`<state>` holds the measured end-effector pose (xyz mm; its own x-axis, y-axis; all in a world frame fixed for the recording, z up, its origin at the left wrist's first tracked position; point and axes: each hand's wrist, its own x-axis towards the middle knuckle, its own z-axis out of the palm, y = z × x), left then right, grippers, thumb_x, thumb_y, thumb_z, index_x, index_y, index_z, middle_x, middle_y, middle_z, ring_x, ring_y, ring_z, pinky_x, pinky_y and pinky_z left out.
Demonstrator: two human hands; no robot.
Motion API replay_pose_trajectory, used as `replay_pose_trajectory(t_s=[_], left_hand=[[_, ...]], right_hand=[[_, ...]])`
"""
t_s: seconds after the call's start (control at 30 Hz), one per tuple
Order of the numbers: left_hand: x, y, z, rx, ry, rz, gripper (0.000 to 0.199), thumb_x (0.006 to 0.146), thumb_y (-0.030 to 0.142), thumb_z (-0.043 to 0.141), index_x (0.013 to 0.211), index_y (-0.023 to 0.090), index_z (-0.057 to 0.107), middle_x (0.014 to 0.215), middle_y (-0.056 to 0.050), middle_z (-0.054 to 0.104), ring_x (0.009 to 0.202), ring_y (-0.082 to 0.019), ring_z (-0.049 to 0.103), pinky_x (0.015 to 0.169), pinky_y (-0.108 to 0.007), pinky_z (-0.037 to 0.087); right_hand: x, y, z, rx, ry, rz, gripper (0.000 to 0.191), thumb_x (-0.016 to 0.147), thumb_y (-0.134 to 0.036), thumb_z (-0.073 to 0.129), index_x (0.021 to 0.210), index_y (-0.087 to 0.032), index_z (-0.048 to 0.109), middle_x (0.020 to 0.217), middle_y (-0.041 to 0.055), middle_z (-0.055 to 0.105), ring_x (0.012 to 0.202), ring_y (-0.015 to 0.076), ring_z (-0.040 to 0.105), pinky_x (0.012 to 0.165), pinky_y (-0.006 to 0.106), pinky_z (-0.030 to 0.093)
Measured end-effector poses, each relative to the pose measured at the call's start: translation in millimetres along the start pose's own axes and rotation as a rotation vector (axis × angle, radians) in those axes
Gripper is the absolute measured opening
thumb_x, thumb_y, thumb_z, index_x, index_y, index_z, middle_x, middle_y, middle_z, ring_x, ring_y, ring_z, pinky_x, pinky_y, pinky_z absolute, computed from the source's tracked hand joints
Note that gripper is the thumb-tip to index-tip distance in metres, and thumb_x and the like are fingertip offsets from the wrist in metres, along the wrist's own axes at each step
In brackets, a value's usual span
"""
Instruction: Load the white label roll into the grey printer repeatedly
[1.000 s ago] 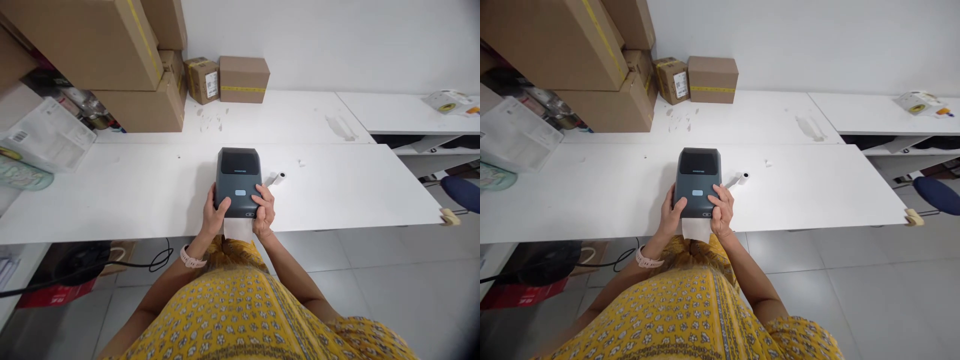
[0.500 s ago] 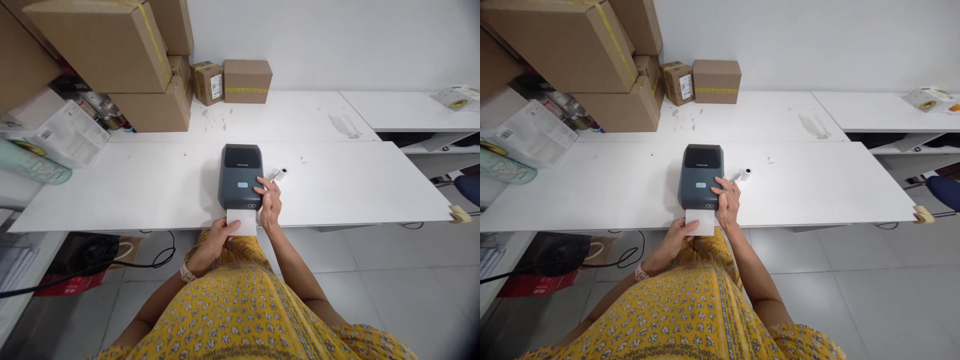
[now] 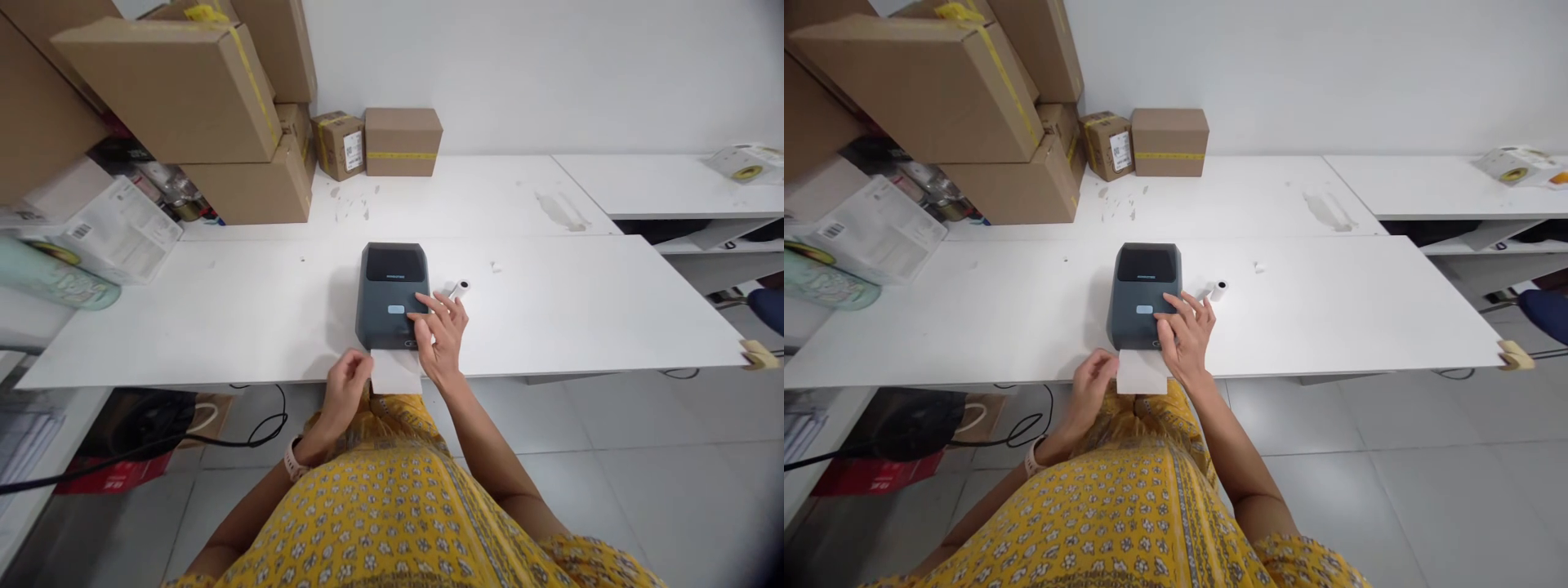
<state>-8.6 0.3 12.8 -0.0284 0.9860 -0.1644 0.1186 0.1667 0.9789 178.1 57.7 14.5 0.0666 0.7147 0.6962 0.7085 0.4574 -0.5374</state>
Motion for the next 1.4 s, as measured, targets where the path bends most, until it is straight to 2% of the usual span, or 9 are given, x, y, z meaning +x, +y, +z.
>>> replay_pose_trajectory(t_s=[0.1,0.2,0.27,0.53,0.7,0.83,0.97,1.17,1.4], left_hand=[[6,6,-7.9,0.089,0.261,0.234,0.030,0.095,0.047,0.054,0.109,0.022,0.063,0.103,-0.005,0.066,0.089,-0.016,0.061,0.078,-0.029,0.049],[15,6,-9.4,0.125,0.228,0.321,0.045,0.099,0.045,0.048,0.142,0.029,0.049,0.149,-0.009,0.051,0.132,-0.023,0.053,0.108,-0.039,0.045],[20,3,-7.0,0.142,0.177,0.337,0.051,0.101,0.043,0.045,0.150,0.031,0.040,0.161,-0.008,0.040,0.147,-0.024,0.040,0.119,-0.044,0.036],[26,-6,11.9,0.143,0.137,0.368,0.060,0.100,0.047,0.047,0.157,0.033,0.032,0.167,-0.006,0.030,0.155,-0.025,0.027,0.128,-0.046,0.024],[26,-9,18.8,0.125,0.115,0.313,0.076,0.094,0.050,0.058,0.159,0.028,0.025,0.167,-0.012,0.027,0.155,-0.029,0.026,0.127,-0.049,0.025],[33,-18,19.2,0.143,0.140,0.274,0.090,0.085,0.052,0.069,0.158,0.023,0.026,0.164,-0.017,0.032,0.153,-0.032,0.030,0.125,-0.051,0.029],[39,-23,17.8,0.192,0.165,0.341,0.086,0.087,0.052,0.067,0.158,0.024,0.027,0.165,-0.015,0.030,0.155,-0.032,0.026,0.127,-0.051,0.025],[38,-20,14.9,0.248,0.171,0.409,0.074,0.095,0.053,0.053,0.159,0.026,0.028,0.168,-0.012,0.026,0.159,-0.028,0.013,0.129,-0.051,0.019],[44,0,7.5,0.164,0.167,0.427,0.067,0.098,0.059,0.042,0.156,0.028,0.036,0.170,-0.009,0.022,0.159,-0.028,0.015,0.128,-0.049,0.022]], right_hand=[[10,-9,-4,-0.130,-0.089,-0.096,0.030,0.104,-0.034,0.042,0.102,-0.030,0.072,0.142,-0.0001,0.063,0.144,0.0259,0.043,0.122,0.054,0.020],[20,-16,-5,-0.230,-0.166,-0.146,0.028,0.104,-0.033,0.044,0.093,-0.029,0.069,0.143,-0.0030,0.063,0.148,0.0270,0.038,0.124,0.056,0.011],[26,-18,-3,-0.258,-0.208,-0.168,0.029,0.104,-0.031,0.045,0.083,-0.026,0.064,0.138,-0.0036,0.067,0.147,0.0272,0.040,0.125,0.057,0.006],[27,-18,3,-0.261,-0.267,-0.158,0.026,0.103,-0.034,0.050,0.081,-0.025,0.060,0.137,-0.0042,0.069,0.147,0.0284,0.042,0.124,0.058,0.003],[7,-14,-4,-0.170,-0.284,-0.037,0.023,0.104,-0.039,0.046,0.111,-0.029,0.065,0.147,0.0009,0.061,0.149,0.0276,0.039,0.124,0.060,0.010],[-18,-6,-3,-0.006,-0.160,0.179,0.040,0.104,-0.044,0.041,0.137,-0.027,0.053,0.155,0.0085,0.051,0.150,0.0258,0.037,0.123,0.058,0.022],[-34,-4,-1,0.092,-0.142,0.335,0.051,0.105,-0.046,0.030,0.154,-0.029,0.036,0.160,0.0080,0.045,0.155,0.0252,0.028,0.123,0.061,0.022],[-33,-7,-2,0.121,-0.149,0.326,0.054,0.106,-0.050,0.026,0.155,-0.031,0.034,0.160,0.0070,0.045,0.155,0.0250,0.030,0.124,0.064,0.017],[-6,-6,-12,0.085,-0.109,0.214,0.054,0.105,-0.050,0.024,0.153,-0.029,0.039,0.156,0.0083,0.050,0.151,0.0252,0.037,0.124,0.060,0.023]])
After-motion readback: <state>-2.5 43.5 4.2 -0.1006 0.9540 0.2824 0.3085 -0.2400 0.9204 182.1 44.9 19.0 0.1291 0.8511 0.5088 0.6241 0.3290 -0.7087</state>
